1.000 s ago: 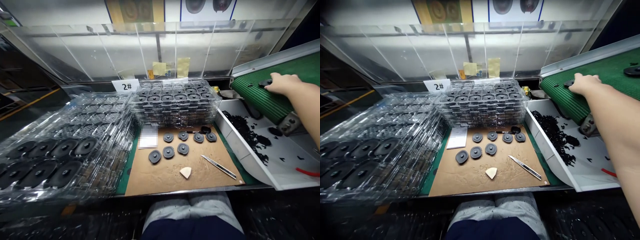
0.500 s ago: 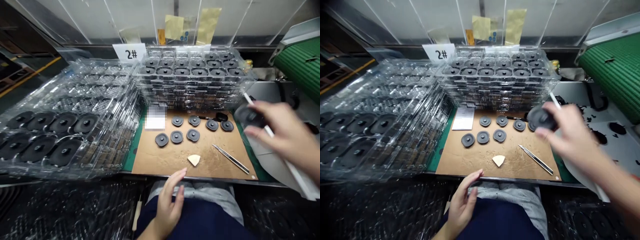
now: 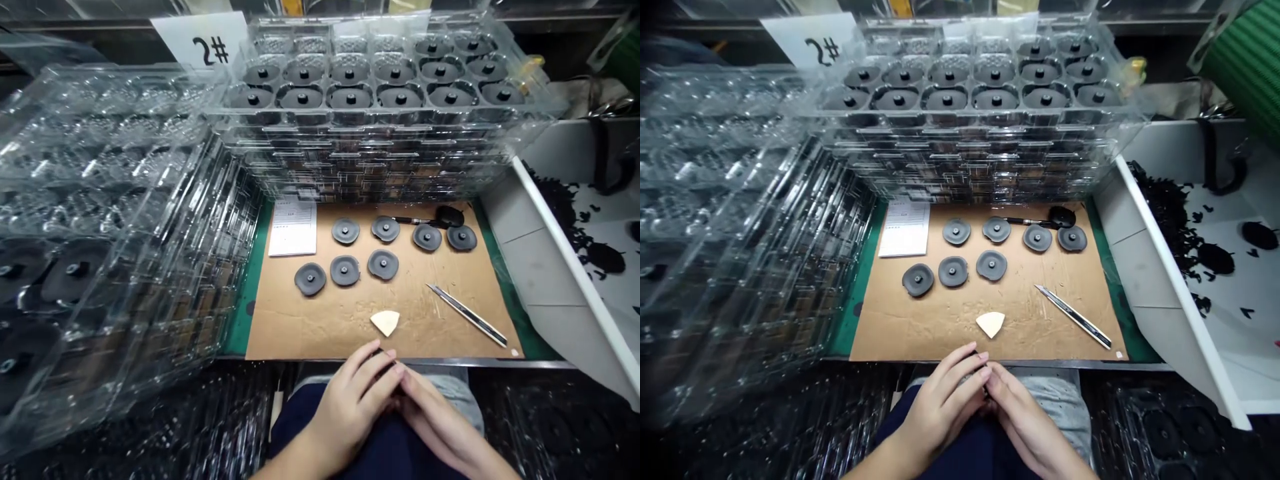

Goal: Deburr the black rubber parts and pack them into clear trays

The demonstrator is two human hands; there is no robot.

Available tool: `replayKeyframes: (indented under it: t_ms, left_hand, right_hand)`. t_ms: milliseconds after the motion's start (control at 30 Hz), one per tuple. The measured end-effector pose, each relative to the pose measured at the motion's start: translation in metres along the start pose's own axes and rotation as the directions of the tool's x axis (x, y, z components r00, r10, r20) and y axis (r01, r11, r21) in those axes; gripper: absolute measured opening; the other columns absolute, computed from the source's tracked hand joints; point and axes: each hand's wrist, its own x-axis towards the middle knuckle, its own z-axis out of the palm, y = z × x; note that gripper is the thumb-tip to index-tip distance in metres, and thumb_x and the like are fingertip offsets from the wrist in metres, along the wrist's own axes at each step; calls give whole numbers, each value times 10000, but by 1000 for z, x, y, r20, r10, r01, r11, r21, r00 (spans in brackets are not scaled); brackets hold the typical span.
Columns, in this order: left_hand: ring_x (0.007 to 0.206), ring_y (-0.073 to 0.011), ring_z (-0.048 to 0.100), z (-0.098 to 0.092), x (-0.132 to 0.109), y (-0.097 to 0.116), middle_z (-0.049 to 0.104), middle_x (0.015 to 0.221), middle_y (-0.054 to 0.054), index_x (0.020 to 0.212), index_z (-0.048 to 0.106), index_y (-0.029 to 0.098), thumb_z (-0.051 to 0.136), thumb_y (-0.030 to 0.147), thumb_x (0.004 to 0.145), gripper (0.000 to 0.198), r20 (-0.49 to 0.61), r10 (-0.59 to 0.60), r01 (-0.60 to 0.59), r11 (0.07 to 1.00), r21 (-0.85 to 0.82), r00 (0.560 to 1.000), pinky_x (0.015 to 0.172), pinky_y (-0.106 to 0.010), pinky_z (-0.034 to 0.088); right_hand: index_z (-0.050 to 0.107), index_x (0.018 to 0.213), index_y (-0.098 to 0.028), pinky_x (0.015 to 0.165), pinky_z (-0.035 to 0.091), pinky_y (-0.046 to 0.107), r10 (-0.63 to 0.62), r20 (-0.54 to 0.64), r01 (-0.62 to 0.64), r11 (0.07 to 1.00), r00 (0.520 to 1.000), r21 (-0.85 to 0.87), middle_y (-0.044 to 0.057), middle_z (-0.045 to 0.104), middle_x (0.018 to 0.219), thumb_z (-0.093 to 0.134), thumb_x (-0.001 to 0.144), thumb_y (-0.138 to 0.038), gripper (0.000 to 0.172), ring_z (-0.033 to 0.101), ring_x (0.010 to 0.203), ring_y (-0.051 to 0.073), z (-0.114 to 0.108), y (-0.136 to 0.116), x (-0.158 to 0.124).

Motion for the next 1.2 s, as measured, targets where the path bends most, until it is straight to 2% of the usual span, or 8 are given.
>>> replayKeyframes:
  t_ms: [100,233,333,433,600,833,1033,1200]
  left_hand:
    - [1317,-292,387,1,1,-2,531,1335,-140,1423,302,239,572,99,825,672,-76,-49,47,999,-23,996,1008,-482,431]
    - [1306,-298,406,-2,4,-1,503,1373,-96,1366,401,315,606,71,791,658,-177,-225,174,949,-262,958,1048,-502,383]
    - [1247,-275,485,-15,12,-3,506,1367,-81,1297,456,333,636,178,807,544,-171,-675,332,549,-767,718,1050,-464,389]
    - [1171,-287,552,-33,24,-10,517,1342,-102,1266,461,304,626,384,810,491,56,-842,146,28,-989,537,998,-464,435]
    - [1187,-293,538,-48,31,-14,531,1331,-101,1256,479,287,682,404,754,553,138,-809,26,-151,-988,571,1012,-431,419]
    - [1147,-290,567,-43,32,3,547,1317,-96,1257,500,269,724,356,715,593,171,-752,52,-180,-982,636,1007,-418,428]
    - [1082,-230,605,-44,31,25,630,1191,-69,1212,560,237,775,316,670,589,205,-740,169,-125,-978,640,964,-319,467]
    - [1040,-213,621,-45,25,41,652,1132,-44,1183,579,250,813,303,618,614,190,-750,189,-88,-978,633,899,-275,502]
  right_hand:
    - [659,1054,-325,856,498,360,190,-35,-190,982,981,13,31,664,1012,537,832,-523,321,641,884,198,8,-19,7]
    - [605,1133,-213,712,508,285,241,-2,-236,947,970,-219,63,645,923,476,849,-585,486,613,790,164,7,-32,15]
    - [617,1093,-192,549,479,242,133,-72,-150,790,988,-594,24,596,733,527,829,-553,456,571,604,136,-9,-42,24]
    - [594,1150,-224,574,508,280,-251,-258,-105,496,933,-862,59,574,907,527,855,-453,379,571,603,131,-26,-43,37]
    - [607,1083,-222,795,515,358,-445,30,120,175,895,-977,96,571,1068,483,904,-284,227,603,917,210,-27,-11,47]
    - [589,1138,-225,725,472,324,-428,70,200,267,901,-943,60,650,940,483,916,-271,251,577,831,189,-10,-43,45]
    - [547,1172,-185,836,442,333,-625,261,501,242,736,-831,58,640,998,471,891,-154,293,562,897,173,57,-93,20]
    - [610,1042,-154,778,462,292,-480,379,540,256,791,-802,44,649,901,459,883,-115,223,573,827,149,77,-91,7]
